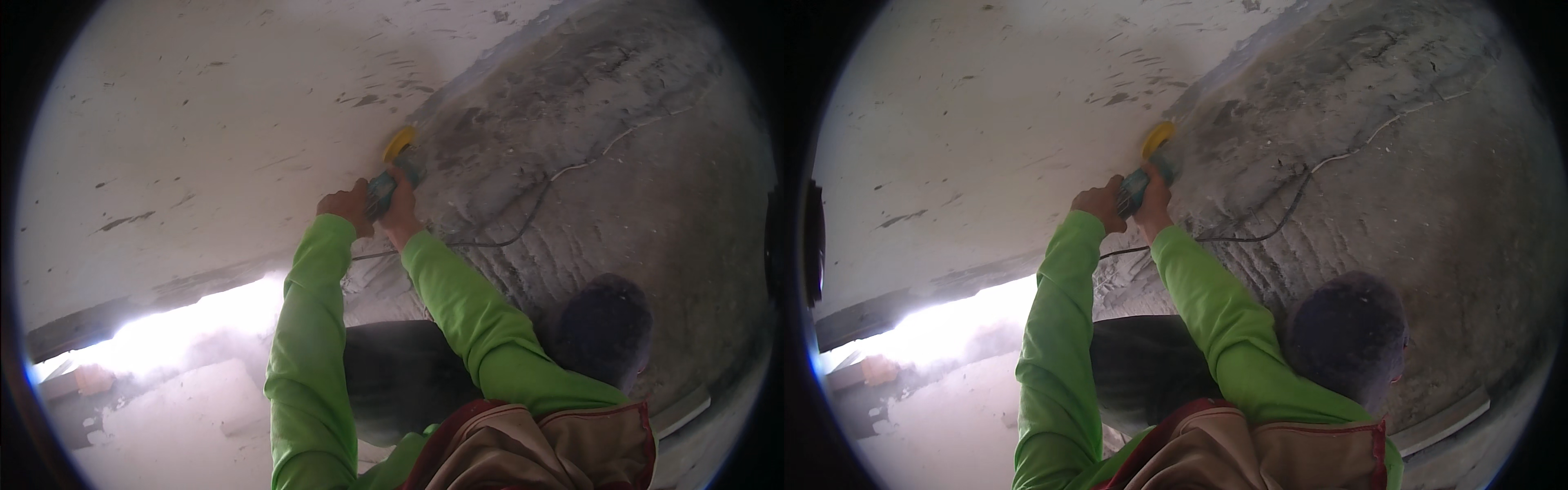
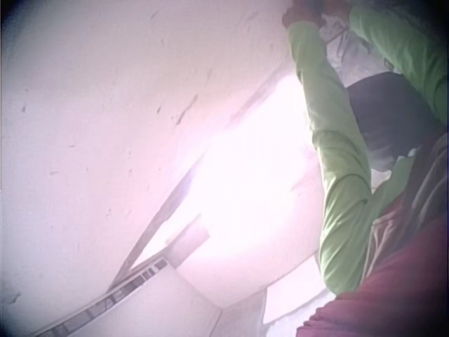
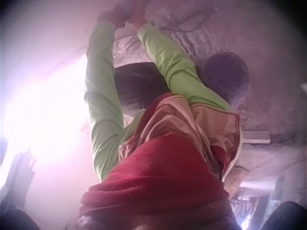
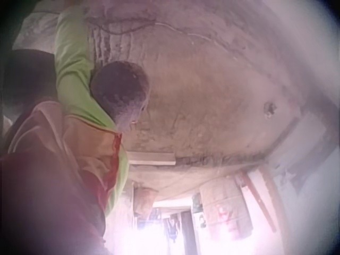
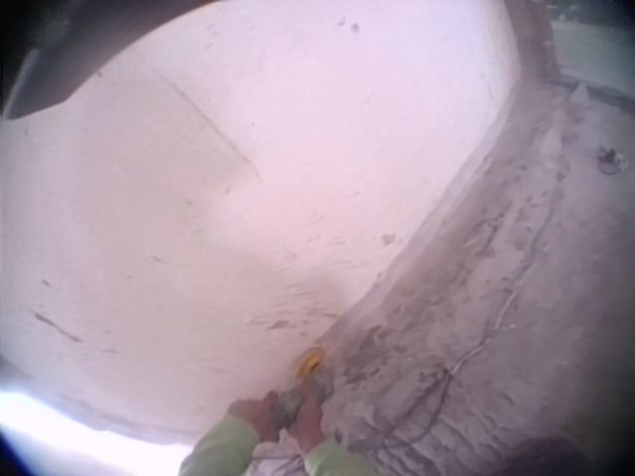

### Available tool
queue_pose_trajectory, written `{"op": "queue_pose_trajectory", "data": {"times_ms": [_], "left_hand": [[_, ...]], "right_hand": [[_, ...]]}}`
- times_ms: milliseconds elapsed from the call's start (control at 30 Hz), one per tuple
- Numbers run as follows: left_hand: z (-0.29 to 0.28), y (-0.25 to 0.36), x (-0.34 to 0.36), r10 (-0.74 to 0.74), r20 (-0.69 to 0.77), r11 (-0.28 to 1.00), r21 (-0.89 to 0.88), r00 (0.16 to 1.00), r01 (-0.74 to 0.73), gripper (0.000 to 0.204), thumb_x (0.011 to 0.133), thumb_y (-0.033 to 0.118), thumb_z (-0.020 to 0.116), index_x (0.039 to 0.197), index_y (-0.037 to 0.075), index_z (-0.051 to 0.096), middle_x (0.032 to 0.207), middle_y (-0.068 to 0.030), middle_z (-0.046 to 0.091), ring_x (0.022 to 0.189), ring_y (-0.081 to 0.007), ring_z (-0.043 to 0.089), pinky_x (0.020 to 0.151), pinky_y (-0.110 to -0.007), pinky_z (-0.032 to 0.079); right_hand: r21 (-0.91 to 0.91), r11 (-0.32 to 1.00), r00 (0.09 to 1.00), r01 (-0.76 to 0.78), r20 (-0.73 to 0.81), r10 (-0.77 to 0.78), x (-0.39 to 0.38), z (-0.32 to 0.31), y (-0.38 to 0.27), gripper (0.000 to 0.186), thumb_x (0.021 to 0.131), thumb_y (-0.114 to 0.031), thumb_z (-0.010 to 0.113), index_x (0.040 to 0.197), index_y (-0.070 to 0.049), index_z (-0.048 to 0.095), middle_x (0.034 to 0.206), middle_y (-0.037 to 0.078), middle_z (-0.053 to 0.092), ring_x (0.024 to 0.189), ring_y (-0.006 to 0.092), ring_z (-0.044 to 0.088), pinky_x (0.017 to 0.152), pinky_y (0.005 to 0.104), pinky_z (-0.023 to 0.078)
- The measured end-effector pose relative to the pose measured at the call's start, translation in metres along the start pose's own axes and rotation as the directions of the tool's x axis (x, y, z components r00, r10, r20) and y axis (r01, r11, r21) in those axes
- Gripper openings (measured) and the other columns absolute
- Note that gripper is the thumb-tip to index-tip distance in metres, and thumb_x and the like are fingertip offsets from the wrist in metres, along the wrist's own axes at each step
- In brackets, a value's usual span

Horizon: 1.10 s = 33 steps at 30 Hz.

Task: The person uses an angle grinder to smooth a section of a concrete wall. They hold the tool with both hands and move it across the surface, generating dust.

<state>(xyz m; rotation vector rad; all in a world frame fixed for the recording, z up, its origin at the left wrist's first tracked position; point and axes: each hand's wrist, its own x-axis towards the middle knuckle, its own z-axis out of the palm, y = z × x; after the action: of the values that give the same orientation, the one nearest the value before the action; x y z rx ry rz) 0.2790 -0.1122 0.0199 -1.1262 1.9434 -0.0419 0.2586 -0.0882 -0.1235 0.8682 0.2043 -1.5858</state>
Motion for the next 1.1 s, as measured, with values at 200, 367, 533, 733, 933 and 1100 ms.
{"op": "queue_pose_trajectory", "data": {"times_ms": [200, 367, 533, 733, 933, 1100], "left_hand": [[-0.006, 0.003, 0.004, 0.026, -0.061, 0.999, -0.026, 0.998, -0.027, 0.084, 0.058, 0.025, 0.078, 0.132, 0.018, 0.039, 0.095, -0.0165, 0.069, 0.091, -0.0367, 0.067, 0.081, -0.046, 0.054], [-0.014, 0.016, 0.013, 0.045, -0.083, 0.998, -0.037, 0.996, -0.049, 0.085, 0.057, 0.025, 0.078, 0.132, 0.019, 0.038, 0.095, -0.0169, 0.069, 0.091, -0.0368, 0.067, 0.081, -0.046, 0.054], [-0.001, -0.003, -0.002, -0.006, -0.039, 0.997, -0.074, 0.999, 0.003, 0.085, 0.056, 0.023, 0.078, 0.131, 0.020, 0.038, 0.094, -0.0170, 0.069, 0.091, -0.0375, 0.067, 0.081, -0.046, 0.054], [0.018, -0.022, -0.013, -0.020, -0.024, 0.992, -0.121, 1.000, 0.017, 0.088, 0.055, 0.023, 0.078, 0.133, 0.021, 0.038, 0.093, -0.0173, 0.070, 0.090, -0.0386, 0.067, 0.082, -0.046, 0.054], [0.025, -0.032, -0.023, 0.008, -0.090, 0.990, -0.140, 0.996, -0.021, 0.090, 0.054, 0.022, 0.078, 0.135, 0.021, 0.037, 0.093, -0.0181, 0.069, 0.090, -0.0395, 0.066, 0.083, -0.047, 0.054], [0.016, -0.032, -0.025, -0.005, -0.084, 0.988, -0.155, 0.996, -0.008, 0.092, 0.054, 0.022, 0.078, 0.136, 0.022, 0.036, 0.093, -0.0189, 0.069, 0.090, -0.0397, 0.066, 0.083, -0.047, 0.053]], "right_hand": [[-0.083, 0.979, 0.981, 0.187, 0.062, -0.182, 0.003, 0.004, -0.002, 0.027, 0.085, -0.025, 0.066, 0.100, -0.004, 0.057, 0.090, 0.007, 0.058, 0.083, 0.0211, 0.061, 0.074, 0.0373, 0.052], [0.016, 0.995, 0.994, 0.100, 0.049, -0.101, 0.015, 0.011, -0.027, 0.030, 0.088, -0.030, 0.063, 0.102, -0.005, 0.055, 0.090, 0.008, 0.060, 0.084, 0.0219, 0.061, 0.078, 0.0371, 0.051], [-0.072, 0.989, 0.991, 0.126, -0.034, -0.128, -0.006, 0.008, 0.001, 0.031, 0.083, -0.025, 0.068, 0.103, -0.005, 0.057, 0.090, 0.006, 0.057, 0.080, 0.0207, 0.060, 0.072, 0.0371, 0.051], [-0.062, 0.996, 0.993, 0.070, -0.095, -0.076, -0.005, 0.000, 0.025, 0.027, 0.084, -0.025, 0.067, 0.102, -0.007, 0.058, 0.090, 0.005, 0.058, 0.079, 0.0193, 0.060, 0.073, 0.0365, 0.051], [-0.102, 0.992, 0.992, 0.073, -0.099, -0.083, -0.012, 0.000, 0.035, 0.024, 0.084, -0.024, 0.067, 0.100, -0.009, 0.058, 0.087, 0.004, 0.057, 0.078, 0.0187, 0.060, 0.072, 0.0354, 0.052], [-0.067, 0.986, 0.988, 0.155, -0.019, -0.156, -0.017, 0.008, 0.034, 0.035, 0.079, -0.022, 0.073, 0.105, -0.005, 0.058, 0.091, 0.005, 0.057, 0.080, 0.0188, 0.059, 0.070, 0.0359, 0.050]]}}
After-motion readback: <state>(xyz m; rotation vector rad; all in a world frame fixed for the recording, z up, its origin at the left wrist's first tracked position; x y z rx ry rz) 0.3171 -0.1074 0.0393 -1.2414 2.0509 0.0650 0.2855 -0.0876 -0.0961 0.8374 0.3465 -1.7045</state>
